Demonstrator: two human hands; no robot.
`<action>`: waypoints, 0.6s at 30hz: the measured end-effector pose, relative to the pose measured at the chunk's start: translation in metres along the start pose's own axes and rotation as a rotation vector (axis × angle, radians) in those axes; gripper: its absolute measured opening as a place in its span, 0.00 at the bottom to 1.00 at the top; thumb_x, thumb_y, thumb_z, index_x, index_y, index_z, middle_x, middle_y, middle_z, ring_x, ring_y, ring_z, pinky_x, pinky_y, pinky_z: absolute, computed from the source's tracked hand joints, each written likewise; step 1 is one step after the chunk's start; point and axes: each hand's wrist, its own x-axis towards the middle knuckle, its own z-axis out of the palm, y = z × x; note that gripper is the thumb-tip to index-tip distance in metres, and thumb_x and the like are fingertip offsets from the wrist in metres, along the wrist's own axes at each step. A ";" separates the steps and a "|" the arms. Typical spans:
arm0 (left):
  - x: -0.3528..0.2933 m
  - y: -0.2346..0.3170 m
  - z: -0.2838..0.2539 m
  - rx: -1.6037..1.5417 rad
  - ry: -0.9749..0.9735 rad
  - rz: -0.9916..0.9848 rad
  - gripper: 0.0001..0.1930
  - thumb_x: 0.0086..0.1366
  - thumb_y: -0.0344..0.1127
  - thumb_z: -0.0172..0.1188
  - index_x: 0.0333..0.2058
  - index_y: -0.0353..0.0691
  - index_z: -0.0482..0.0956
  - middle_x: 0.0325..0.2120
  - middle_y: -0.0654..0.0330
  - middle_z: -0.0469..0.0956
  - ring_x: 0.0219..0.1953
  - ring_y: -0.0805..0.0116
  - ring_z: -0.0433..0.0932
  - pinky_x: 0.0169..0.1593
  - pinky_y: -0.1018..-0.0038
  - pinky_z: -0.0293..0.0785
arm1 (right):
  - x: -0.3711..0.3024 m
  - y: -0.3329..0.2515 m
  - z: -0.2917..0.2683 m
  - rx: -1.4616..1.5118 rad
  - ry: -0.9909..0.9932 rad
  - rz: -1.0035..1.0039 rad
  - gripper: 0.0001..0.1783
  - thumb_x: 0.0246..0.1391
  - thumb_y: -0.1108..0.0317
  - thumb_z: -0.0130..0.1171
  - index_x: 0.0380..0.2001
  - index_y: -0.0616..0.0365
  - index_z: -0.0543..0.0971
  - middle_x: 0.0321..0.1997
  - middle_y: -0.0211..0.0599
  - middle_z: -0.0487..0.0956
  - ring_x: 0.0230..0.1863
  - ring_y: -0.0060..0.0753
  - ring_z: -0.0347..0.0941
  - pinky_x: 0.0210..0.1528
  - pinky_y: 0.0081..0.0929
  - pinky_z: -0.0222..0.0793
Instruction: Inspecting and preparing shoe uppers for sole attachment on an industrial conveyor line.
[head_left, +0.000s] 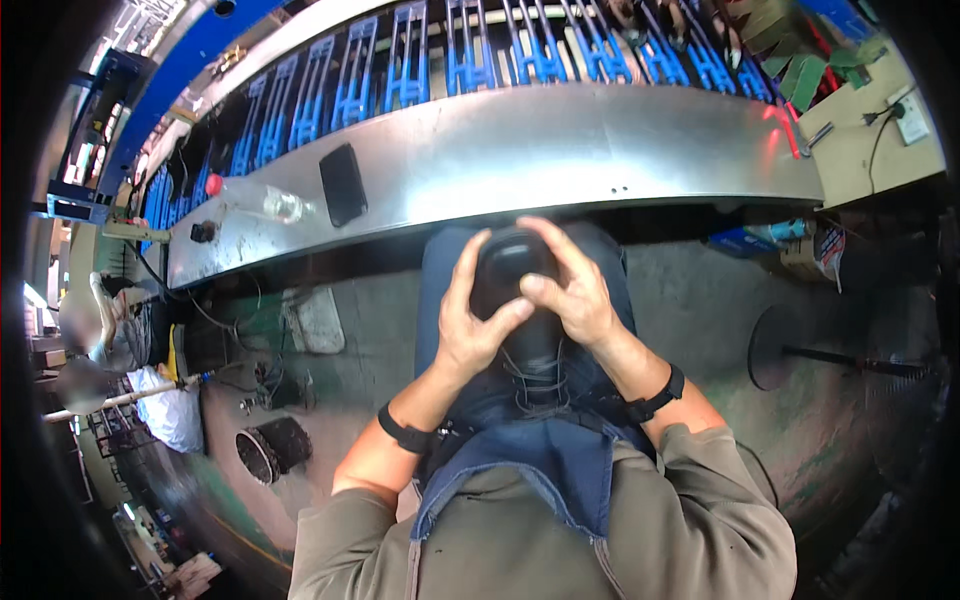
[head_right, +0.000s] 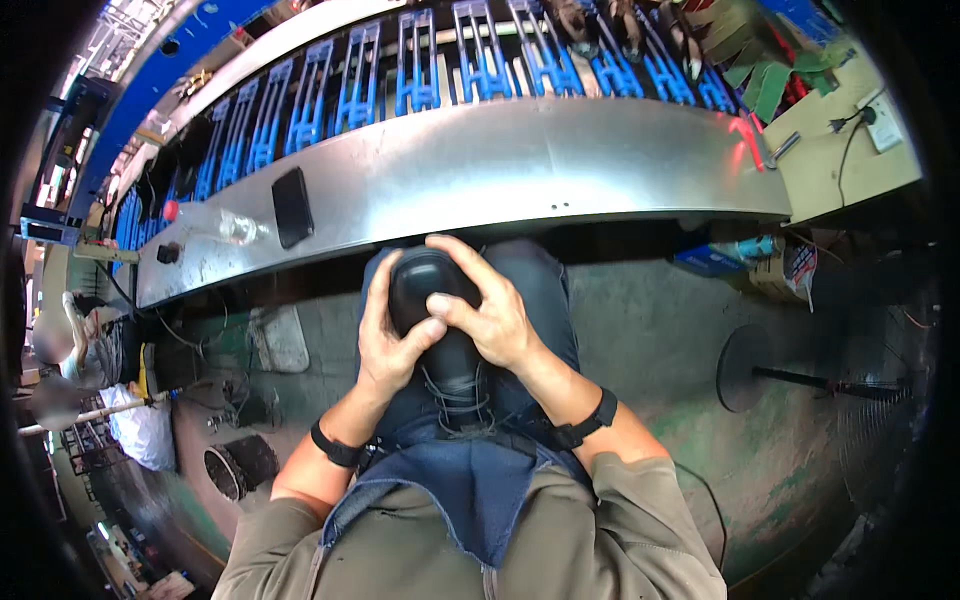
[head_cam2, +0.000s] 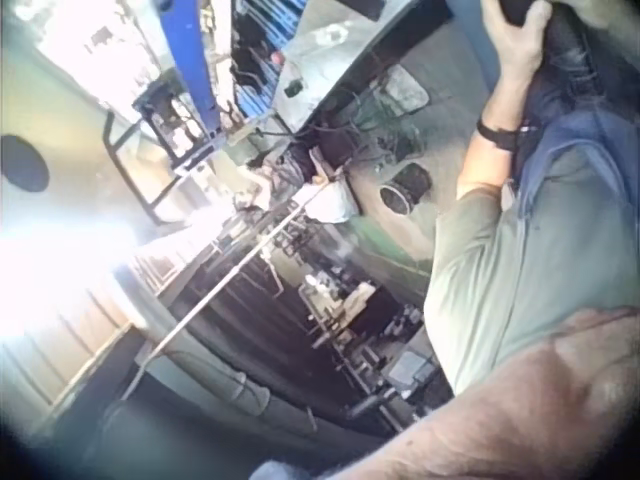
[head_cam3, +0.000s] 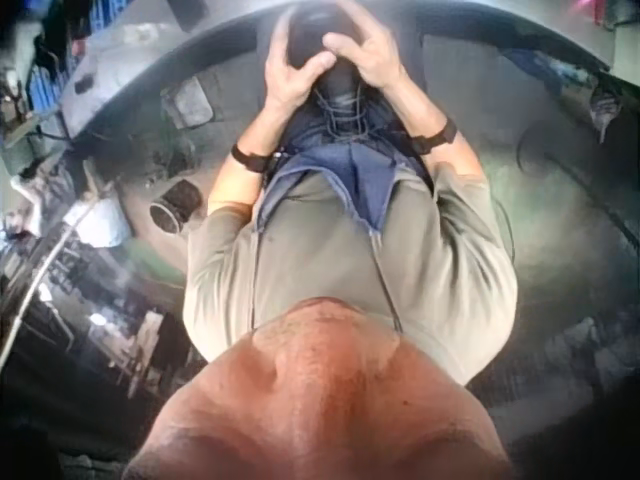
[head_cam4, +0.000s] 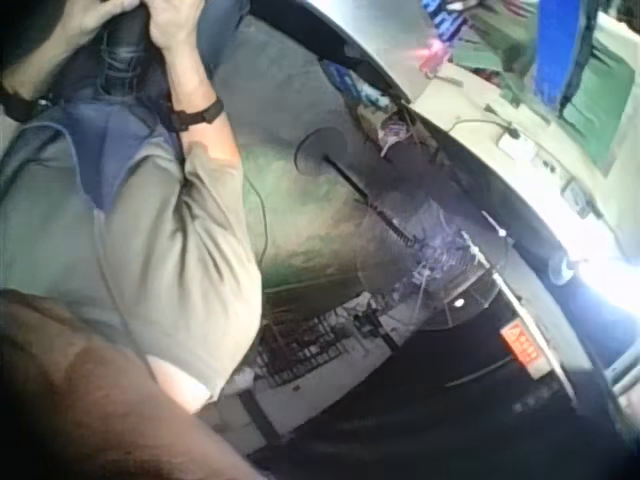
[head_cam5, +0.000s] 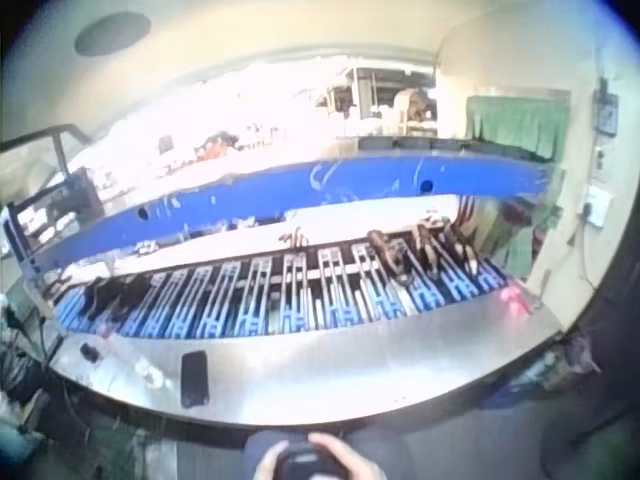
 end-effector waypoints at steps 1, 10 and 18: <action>0.003 -0.001 0.002 0.002 0.024 0.013 0.43 0.58 0.40 0.73 0.67 0.34 0.61 0.59 0.48 0.73 0.61 0.58 0.73 0.64 0.65 0.69 | 0.002 0.008 0.001 -0.027 0.034 -0.004 0.34 0.56 0.60 0.66 0.64 0.59 0.71 0.59 0.44 0.77 0.61 0.35 0.72 0.64 0.31 0.65; -0.004 -0.020 0.004 -0.145 0.152 -0.083 0.38 0.59 0.36 0.72 0.63 0.30 0.61 0.56 0.51 0.73 0.60 0.61 0.71 0.65 0.66 0.65 | -0.018 0.035 0.021 0.021 0.144 0.130 0.40 0.66 0.60 0.57 0.71 0.68 0.51 0.69 0.59 0.65 0.70 0.45 0.62 0.71 0.35 0.57; -0.006 -0.015 -0.030 -0.581 0.300 -0.177 0.33 0.65 0.54 0.64 0.59 0.36 0.70 0.51 0.55 0.78 0.52 0.59 0.78 0.58 0.63 0.74 | -0.064 0.011 -0.016 -0.199 -0.026 0.088 0.30 0.71 0.55 0.49 0.65 0.68 0.68 0.65 0.53 0.72 0.67 0.44 0.68 0.68 0.35 0.61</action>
